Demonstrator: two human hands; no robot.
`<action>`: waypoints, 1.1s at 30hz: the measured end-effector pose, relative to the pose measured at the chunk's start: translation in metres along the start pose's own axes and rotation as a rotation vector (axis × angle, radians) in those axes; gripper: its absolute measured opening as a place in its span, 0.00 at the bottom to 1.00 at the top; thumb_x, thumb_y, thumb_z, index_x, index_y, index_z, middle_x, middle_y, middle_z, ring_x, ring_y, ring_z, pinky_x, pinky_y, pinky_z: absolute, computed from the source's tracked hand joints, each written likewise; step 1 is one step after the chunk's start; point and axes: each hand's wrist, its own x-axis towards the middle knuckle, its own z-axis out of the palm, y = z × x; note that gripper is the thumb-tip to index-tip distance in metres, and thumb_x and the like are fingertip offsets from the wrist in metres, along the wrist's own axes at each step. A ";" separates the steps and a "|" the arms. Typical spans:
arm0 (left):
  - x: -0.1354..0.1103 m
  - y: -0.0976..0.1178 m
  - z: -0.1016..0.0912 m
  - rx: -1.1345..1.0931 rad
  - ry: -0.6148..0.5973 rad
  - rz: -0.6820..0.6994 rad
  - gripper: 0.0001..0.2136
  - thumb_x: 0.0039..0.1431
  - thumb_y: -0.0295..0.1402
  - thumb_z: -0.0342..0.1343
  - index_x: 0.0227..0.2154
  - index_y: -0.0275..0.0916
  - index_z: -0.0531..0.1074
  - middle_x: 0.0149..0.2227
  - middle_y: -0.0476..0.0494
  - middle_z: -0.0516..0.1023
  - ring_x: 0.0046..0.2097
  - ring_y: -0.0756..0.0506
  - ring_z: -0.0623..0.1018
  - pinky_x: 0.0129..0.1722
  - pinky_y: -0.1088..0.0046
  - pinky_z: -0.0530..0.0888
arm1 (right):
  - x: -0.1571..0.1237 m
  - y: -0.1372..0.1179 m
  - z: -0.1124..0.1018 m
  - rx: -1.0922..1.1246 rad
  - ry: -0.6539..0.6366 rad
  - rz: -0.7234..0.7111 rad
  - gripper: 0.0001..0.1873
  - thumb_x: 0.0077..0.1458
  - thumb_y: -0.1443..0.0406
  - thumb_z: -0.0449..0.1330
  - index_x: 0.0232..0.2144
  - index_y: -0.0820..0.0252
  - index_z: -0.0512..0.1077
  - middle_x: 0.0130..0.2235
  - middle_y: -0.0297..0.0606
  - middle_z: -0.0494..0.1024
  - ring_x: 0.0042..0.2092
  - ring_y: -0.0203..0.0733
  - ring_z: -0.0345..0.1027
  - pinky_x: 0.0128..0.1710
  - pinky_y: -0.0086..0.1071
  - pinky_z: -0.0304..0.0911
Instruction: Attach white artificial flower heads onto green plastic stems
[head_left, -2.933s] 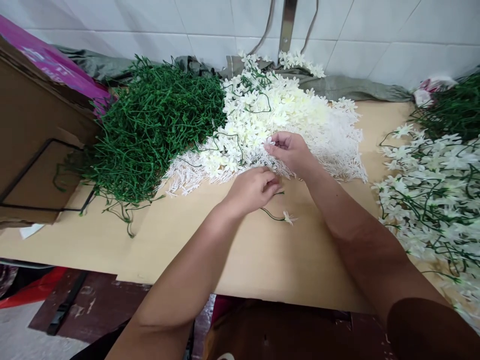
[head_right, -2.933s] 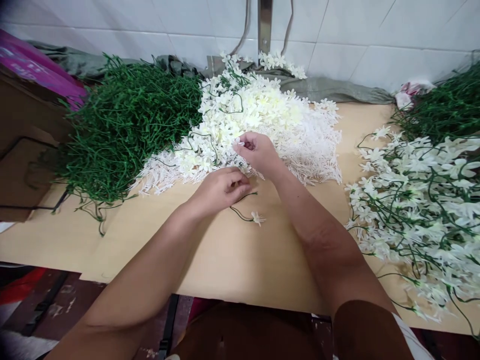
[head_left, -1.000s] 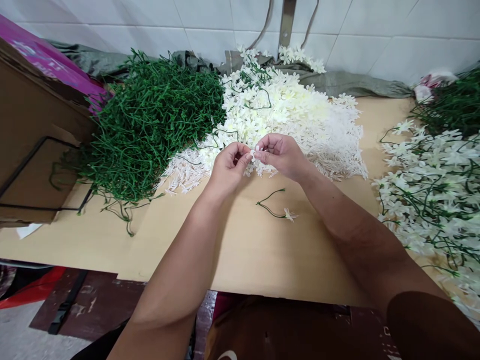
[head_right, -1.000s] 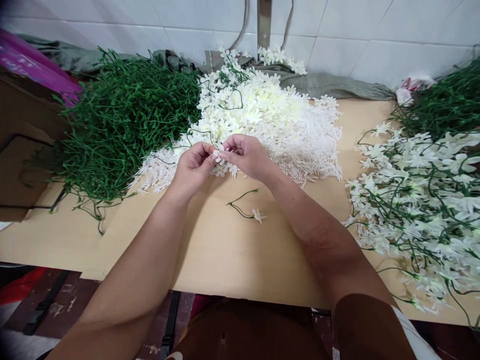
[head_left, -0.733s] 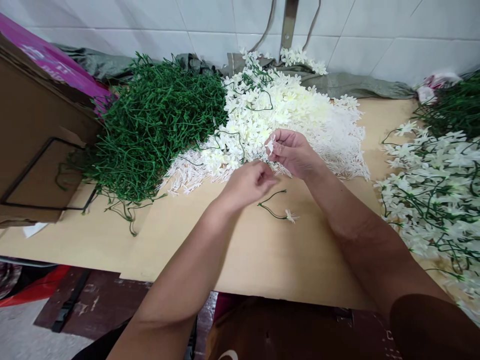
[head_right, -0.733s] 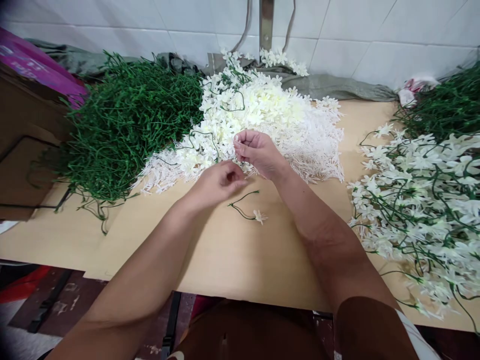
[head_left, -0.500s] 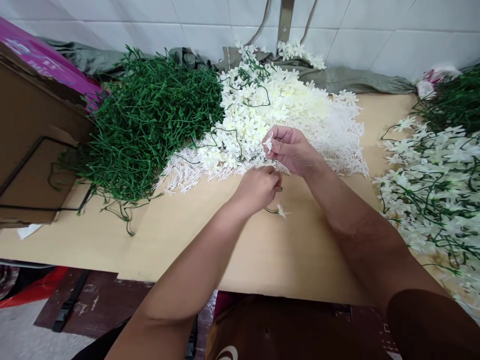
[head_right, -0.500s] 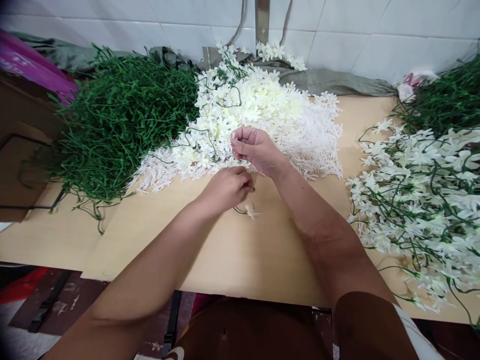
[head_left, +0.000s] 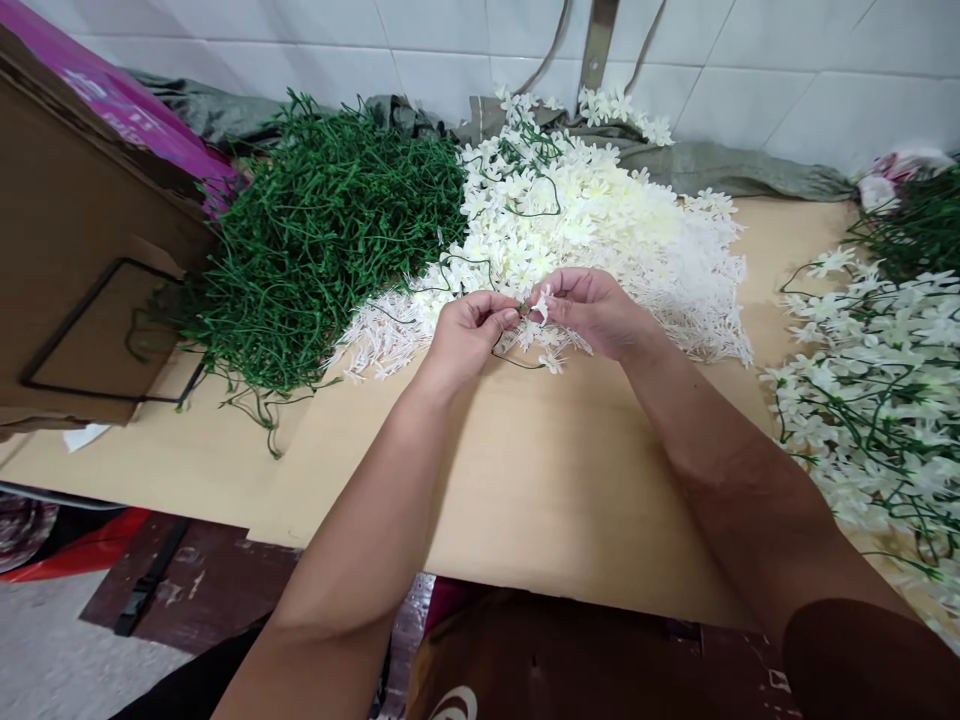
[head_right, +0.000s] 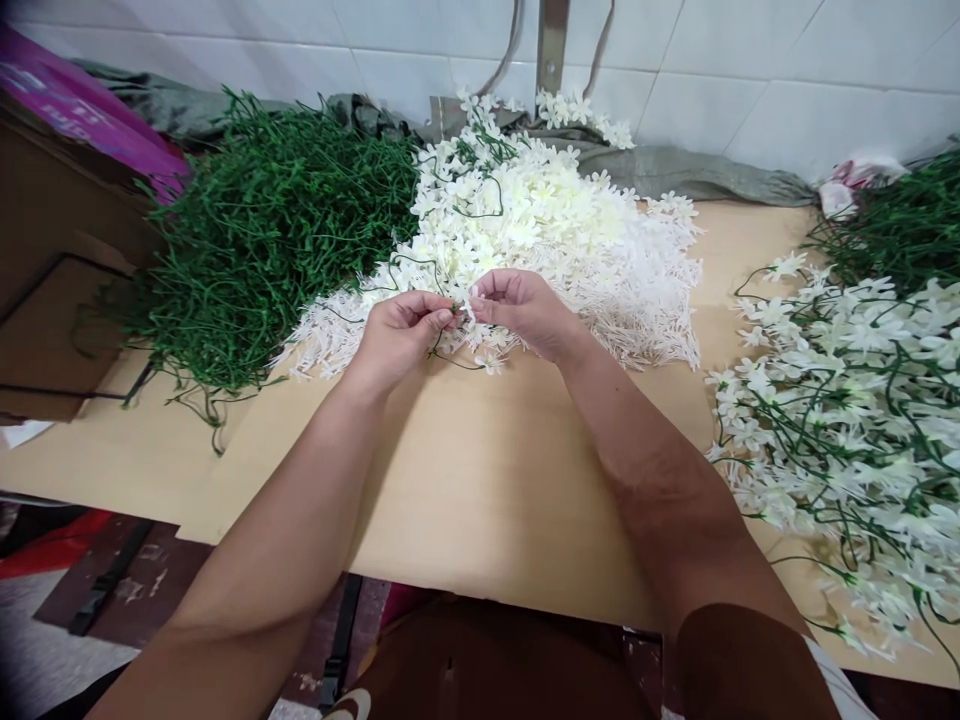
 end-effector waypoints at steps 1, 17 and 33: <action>0.000 0.000 0.000 0.001 -0.009 -0.010 0.05 0.47 0.26 0.64 0.22 0.36 0.73 0.22 0.49 0.74 0.26 0.51 0.72 0.31 0.73 0.70 | 0.000 0.001 0.001 0.011 -0.001 0.021 0.25 0.33 0.51 0.76 0.25 0.59 0.71 0.27 0.32 0.72 0.32 0.33 0.66 0.36 0.32 0.68; -0.005 0.006 0.001 0.030 -0.041 -0.054 0.06 0.47 0.22 0.62 0.19 0.35 0.73 0.20 0.50 0.73 0.27 0.51 0.72 0.33 0.74 0.70 | 0.001 0.001 0.002 -0.128 0.024 0.047 0.20 0.37 0.59 0.75 0.25 0.60 0.68 0.25 0.30 0.70 0.30 0.34 0.68 0.34 0.33 0.69; -0.002 0.000 -0.009 0.136 -0.084 -0.027 0.07 0.48 0.27 0.61 0.19 0.36 0.69 0.19 0.52 0.69 0.25 0.53 0.67 0.30 0.76 0.66 | 0.003 0.018 0.013 -0.100 0.064 0.046 0.25 0.33 0.54 0.76 0.26 0.59 0.67 0.27 0.29 0.69 0.31 0.33 0.68 0.39 0.37 0.75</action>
